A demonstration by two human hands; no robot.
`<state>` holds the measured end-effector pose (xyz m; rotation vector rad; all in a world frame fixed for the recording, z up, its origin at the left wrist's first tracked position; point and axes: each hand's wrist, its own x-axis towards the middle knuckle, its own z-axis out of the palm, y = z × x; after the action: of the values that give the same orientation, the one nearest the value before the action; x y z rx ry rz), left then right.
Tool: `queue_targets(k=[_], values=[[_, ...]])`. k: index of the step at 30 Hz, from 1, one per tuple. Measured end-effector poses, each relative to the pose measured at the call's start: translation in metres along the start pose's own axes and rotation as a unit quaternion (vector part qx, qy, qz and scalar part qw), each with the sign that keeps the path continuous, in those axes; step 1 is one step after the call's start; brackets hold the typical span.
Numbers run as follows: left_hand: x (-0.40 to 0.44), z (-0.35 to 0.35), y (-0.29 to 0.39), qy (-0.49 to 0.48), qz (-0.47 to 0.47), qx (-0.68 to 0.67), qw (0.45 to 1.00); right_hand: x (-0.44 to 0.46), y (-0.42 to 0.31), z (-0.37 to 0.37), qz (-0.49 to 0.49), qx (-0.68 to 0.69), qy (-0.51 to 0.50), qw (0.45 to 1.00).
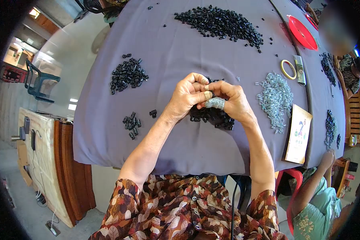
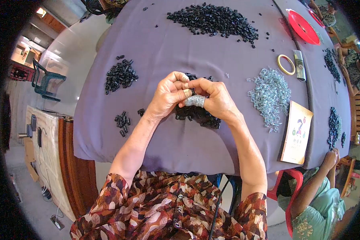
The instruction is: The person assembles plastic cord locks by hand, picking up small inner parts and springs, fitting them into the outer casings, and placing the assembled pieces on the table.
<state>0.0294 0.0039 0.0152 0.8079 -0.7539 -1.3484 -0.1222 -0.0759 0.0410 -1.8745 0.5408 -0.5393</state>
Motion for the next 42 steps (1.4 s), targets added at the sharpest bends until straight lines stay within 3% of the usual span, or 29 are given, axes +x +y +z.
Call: queue_targets(k=[8,11,17,32,42], values=[[0.0,0.001,0.001,0.009,-0.006,-0.008,1.0,0.001,-0.003,0.004,-0.026,-0.059,0.046,0.997],[0.0,0.003,0.006,-0.009,-0.005,-0.039,0.999,0.001,-0.003,0.005,-0.05,-0.019,0.076,0.996],[0.0,-0.001,0.004,-0.009,-0.016,-0.051,0.999,0.002,0.0,-0.001,-0.002,-0.038,0.086,0.996],[-0.001,0.001,0.006,0.01,-0.025,-0.052,0.998,0.002,0.001,0.004,-0.045,-0.076,0.096,0.991],[-0.002,0.005,0.007,0.016,-0.024,0.05,0.998,0.001,-0.001,0.01,-0.148,-0.148,0.086,0.974]])
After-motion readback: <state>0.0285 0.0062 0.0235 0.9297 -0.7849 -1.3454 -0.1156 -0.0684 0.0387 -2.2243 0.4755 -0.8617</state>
